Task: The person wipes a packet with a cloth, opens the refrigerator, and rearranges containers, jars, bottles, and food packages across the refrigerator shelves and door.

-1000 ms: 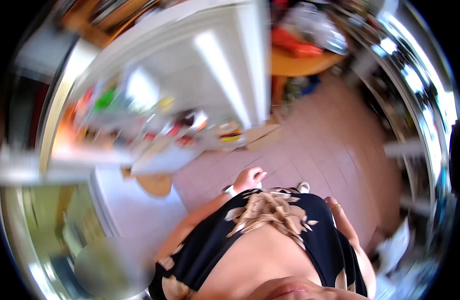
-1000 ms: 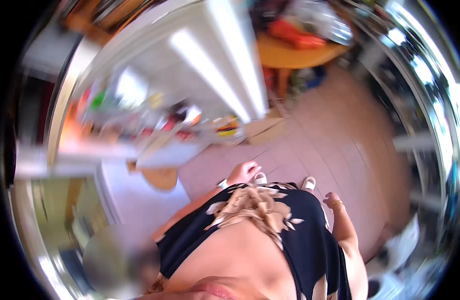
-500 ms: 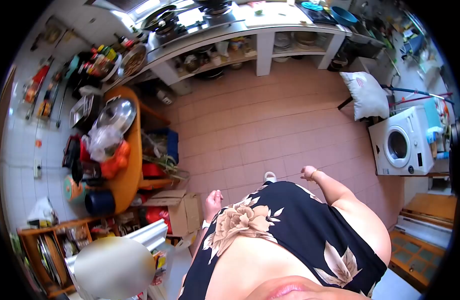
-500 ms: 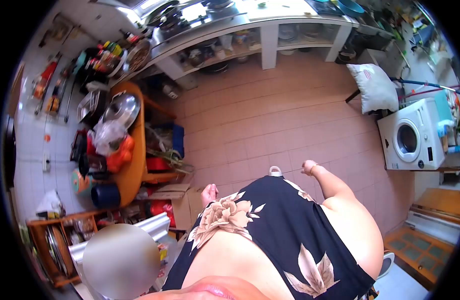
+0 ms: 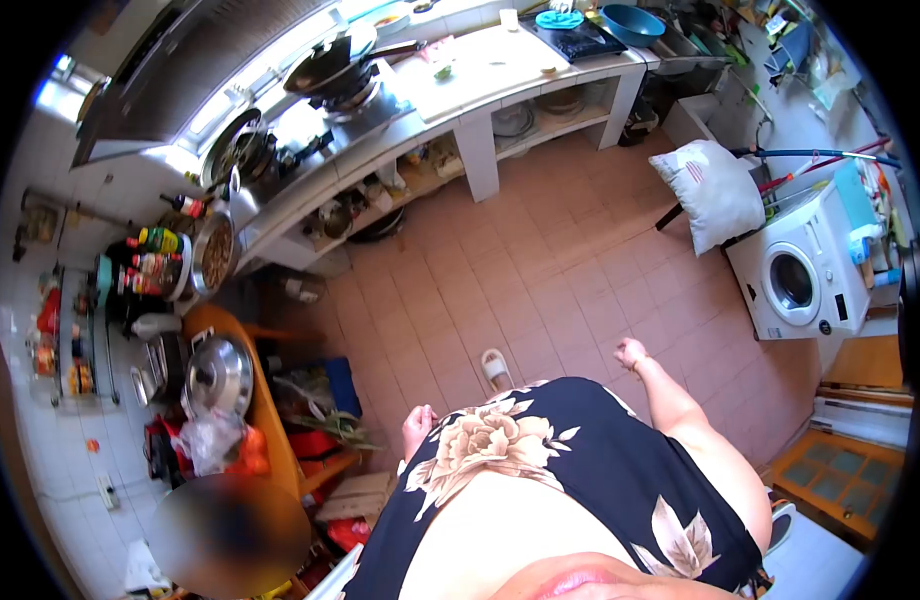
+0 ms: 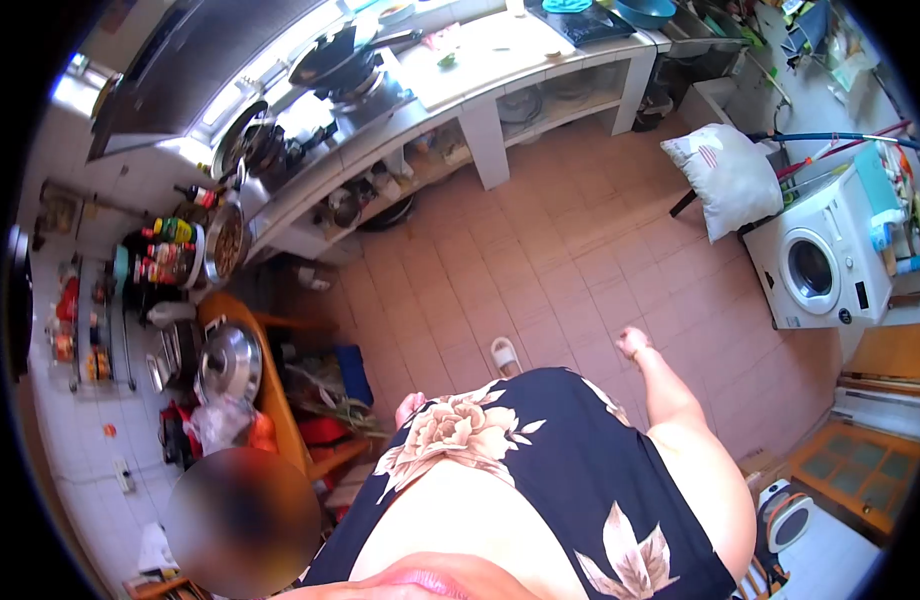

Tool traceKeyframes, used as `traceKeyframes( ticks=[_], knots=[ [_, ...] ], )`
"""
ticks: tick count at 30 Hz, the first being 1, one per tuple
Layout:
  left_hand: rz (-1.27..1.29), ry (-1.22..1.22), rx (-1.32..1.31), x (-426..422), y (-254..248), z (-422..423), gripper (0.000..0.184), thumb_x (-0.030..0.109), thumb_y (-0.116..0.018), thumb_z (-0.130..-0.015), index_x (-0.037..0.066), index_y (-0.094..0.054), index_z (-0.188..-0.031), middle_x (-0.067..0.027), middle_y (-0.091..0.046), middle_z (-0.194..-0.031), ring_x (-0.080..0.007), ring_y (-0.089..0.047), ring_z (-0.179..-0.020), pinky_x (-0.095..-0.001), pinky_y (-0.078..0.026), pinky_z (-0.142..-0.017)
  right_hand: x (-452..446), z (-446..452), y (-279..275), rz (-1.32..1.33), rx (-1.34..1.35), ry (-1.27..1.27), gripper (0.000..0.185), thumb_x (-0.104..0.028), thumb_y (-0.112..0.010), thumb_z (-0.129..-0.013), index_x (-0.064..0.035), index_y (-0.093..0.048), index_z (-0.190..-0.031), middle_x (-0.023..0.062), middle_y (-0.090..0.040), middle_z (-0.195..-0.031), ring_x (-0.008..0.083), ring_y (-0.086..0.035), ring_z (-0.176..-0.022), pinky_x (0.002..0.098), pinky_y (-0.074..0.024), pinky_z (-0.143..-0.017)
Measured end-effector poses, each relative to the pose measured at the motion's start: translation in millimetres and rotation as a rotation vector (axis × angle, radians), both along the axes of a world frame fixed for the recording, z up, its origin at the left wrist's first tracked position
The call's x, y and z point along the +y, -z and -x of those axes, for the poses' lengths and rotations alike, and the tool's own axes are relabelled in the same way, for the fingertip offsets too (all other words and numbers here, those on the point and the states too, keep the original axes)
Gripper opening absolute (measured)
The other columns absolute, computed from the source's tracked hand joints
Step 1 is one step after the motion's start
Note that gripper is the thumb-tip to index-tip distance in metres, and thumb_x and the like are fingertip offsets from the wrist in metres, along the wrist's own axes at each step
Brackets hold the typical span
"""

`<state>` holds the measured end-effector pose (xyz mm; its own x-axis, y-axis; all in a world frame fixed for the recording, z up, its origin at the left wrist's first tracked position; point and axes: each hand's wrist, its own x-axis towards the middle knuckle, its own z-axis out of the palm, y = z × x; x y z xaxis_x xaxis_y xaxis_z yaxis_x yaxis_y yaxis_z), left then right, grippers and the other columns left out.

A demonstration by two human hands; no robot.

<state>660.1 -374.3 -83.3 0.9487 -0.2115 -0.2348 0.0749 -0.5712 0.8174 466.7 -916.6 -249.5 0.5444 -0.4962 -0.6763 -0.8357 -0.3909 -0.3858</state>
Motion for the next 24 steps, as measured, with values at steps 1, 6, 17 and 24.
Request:
traceKeyframes(
  ticks=[1,6,17,24],
  knots=[
    [-0.017,0.069,-0.003,-16.5,-3.9,-30.4,0.04,0.033,-0.054,-0.105,0.004,-0.064,-0.078,-0.0064,-0.057,-0.061,-0.0153,-0.056,-0.057,-0.034,-0.044,-0.056,-6.8,-6.7,-1.4,0.069,0.013,-0.061,0.039,-0.022,-0.077,-0.087,-0.006,-0.066,-0.121,0.0153,-0.074,-0.1,0.024,-0.073,-0.08,0.0375,-0.0591,-0.078],
    [-0.083,0.409,-0.065,-124.5,-46.2,-162.3,0.031,0.025,-0.054,-0.103,0.002,-0.065,-0.087,-0.0158,-0.067,-0.078,-0.0337,-0.067,-0.074,-0.0393,-0.051,-0.068,-11.9,-30.2,-41.1,-0.175,0.004,0.214,0.043,-0.013,-0.073,-0.088,0.0009,-0.06,-0.127,0.0141,-0.073,-0.104,0.0232,-0.072,-0.089,0.033,-0.0597,-0.07],
    [0.112,0.291,0.011,-347.7,-37.4,-316.8,0.015,0.013,-0.065,-0.097,0.003,-0.065,-0.109,-0.0063,-0.07,-0.089,-0.0147,-0.068,-0.081,-0.0296,-0.055,-0.074,-193.5,-103.4,0.8,-0.146,0.184,0.037,0.048,-0.026,-0.075,-0.085,0.0009,-0.064,-0.124,0.0176,-0.074,-0.096,0.0273,-0.072,-0.074,0.0384,-0.0595,-0.072],
    [0.103,0.154,0.112,-402.0,-16.5,-352.0,0.019,0.01,-0.065,-0.097,0.003,-0.063,-0.114,-0.0073,-0.071,-0.096,-0.0144,-0.068,-0.085,-0.028,-0.055,-0.078,-383.6,-366.7,-71.1,0.169,-0.308,-0.033,0.048,-0.029,-0.078,-0.083,-0.0057,-0.065,-0.123,0.0179,-0.071,-0.115,0.0314,-0.069,-0.105,0.0408,-0.0549,-0.091]
  ],
)
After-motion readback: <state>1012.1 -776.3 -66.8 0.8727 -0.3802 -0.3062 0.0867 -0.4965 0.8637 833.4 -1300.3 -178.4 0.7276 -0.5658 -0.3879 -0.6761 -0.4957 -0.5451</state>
